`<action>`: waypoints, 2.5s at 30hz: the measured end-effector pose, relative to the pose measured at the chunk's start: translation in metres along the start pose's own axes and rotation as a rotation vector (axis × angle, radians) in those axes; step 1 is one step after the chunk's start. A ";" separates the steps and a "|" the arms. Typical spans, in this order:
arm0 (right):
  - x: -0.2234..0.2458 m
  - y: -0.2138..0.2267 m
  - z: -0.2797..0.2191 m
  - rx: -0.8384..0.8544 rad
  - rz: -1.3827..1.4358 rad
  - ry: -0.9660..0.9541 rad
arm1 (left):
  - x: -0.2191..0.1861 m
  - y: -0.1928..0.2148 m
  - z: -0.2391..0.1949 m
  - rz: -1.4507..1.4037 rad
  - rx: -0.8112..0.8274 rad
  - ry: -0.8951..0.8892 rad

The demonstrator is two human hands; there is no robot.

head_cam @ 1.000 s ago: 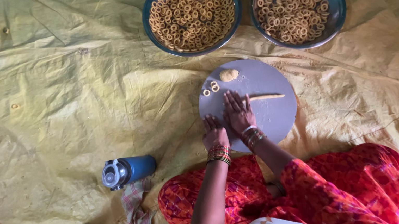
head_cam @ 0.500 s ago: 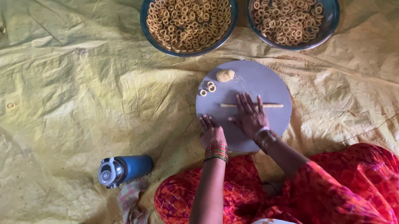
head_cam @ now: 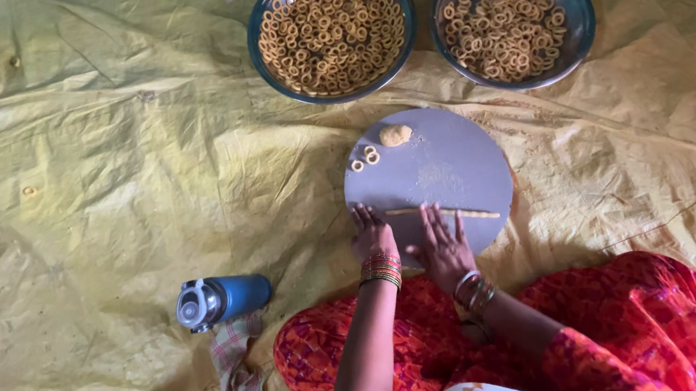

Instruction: The person sits on a yellow tarp and shapes dough into small ring-shaped snacks. They roll small pieces of dough into thin ropes, then join the ends to form rings, placing the finished pieces onto a round board.

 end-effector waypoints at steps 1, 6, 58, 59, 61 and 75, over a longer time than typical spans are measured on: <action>-0.005 0.001 0.012 -0.032 -0.044 0.004 | 0.000 0.000 -0.001 0.007 0.005 0.008; -0.047 0.006 0.072 -0.041 -0.117 -0.121 | 0.002 0.002 -0.002 0.003 0.043 0.023; -0.076 0.028 0.035 0.167 -0.151 -0.086 | -0.012 0.046 -0.009 0.073 0.174 0.011; -0.087 0.026 0.058 0.177 -0.146 -0.143 | -0.010 0.043 -0.009 0.076 0.160 0.013; -0.101 0.027 0.086 0.137 -0.143 -0.215 | -0.010 0.036 -0.006 0.084 0.092 0.011; -0.058 0.044 -0.022 0.312 -0.215 -0.050 | -0.008 0.025 -0.002 0.082 -0.013 0.002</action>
Point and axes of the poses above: each hand's wrist, its own z-axis towards the middle knuckle, its own y-axis out of the back of the hand, x = y × z, the point moved 8 cm from there along z, towards the middle knuckle, and after that the axes turned 13 degrees about -x, right-handed, at the moved point
